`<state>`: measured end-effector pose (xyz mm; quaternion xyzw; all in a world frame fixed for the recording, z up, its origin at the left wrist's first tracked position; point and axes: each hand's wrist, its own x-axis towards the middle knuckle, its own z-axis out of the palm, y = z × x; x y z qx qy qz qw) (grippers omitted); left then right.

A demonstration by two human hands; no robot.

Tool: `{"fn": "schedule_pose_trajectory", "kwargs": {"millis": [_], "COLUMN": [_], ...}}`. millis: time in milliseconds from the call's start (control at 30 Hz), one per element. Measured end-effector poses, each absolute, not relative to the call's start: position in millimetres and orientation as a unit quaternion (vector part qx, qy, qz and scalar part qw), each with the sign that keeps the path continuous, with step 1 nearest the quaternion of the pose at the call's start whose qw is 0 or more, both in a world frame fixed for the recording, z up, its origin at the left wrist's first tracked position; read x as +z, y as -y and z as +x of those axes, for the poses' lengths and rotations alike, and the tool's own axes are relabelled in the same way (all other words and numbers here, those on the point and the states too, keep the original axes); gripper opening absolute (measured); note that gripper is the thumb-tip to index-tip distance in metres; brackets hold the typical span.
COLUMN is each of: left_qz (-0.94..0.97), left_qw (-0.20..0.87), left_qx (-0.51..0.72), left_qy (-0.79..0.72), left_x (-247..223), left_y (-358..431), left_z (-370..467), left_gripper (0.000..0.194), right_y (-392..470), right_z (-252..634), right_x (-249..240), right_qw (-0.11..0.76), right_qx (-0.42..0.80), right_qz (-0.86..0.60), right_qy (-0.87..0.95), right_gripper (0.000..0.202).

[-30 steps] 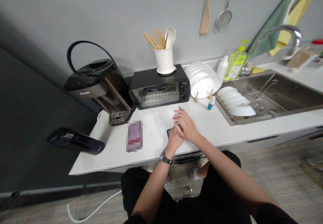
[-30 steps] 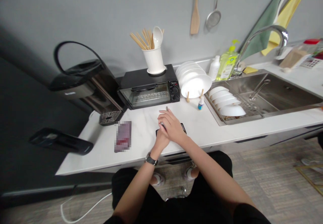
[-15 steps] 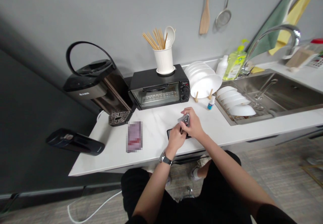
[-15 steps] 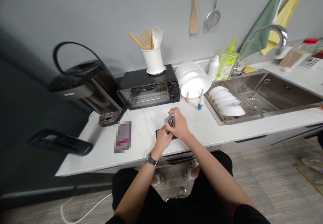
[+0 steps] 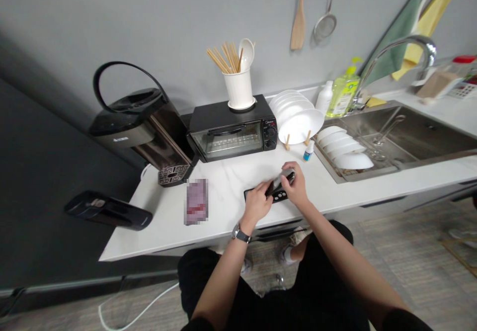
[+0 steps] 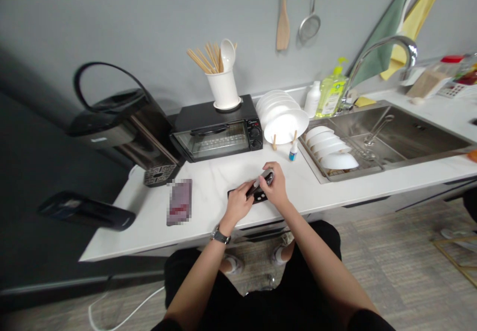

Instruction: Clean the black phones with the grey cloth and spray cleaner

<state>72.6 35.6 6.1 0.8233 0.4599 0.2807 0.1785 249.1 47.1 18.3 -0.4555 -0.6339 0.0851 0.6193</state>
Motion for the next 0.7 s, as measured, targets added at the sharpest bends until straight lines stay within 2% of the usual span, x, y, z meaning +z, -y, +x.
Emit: {"fn": "schedule_pose_trajectory", "kwargs": {"millis": [100, 200, 333, 433, 567, 700], "left_qz": [0.831, 0.824, 0.814, 0.815, 0.809, 0.794], "left_qw": [0.183, 0.192, 0.211, 0.221, 0.243, 0.263], "left_qx": [0.279, 0.287, 0.305, 0.308, 0.312, 0.316], "left_qy": [-0.445, -0.45, -0.446, -0.438, -0.435, -0.447], "left_x": [3.6, 0.6, -1.6, -0.8, 3.8, 7.7], "left_y": [-37.4, -38.6, -38.8, -37.9, -36.6, -35.6], "left_z": [71.1, 70.8, 69.3, 68.5, 69.4, 71.1], "left_gripper": [0.048, 0.043, 0.038, 0.037, 0.036, 0.031], "right_y": [-50.2, -49.2, -48.6, -54.5, -65.3, -67.1], "right_z": [256.4, 255.6, 249.2, 244.0, 235.1, 228.5], "right_x": [14.9, 13.7, 19.5, 24.6, 28.8, 37.2], "right_qw": [0.631, 0.632, 0.588, 0.604, 0.641, 0.609], "right_qx": [0.113, 0.05, -0.031, 0.018, 0.15, 0.106], "right_qz": [-0.491, -0.484, -0.406, -0.422, -0.45, -0.436], "right_qy": [0.59, 0.603, 0.699, 0.676, 0.603, 0.654], "right_gripper": [0.015, 0.013, 0.015, 0.014, 0.028, 0.017]}}
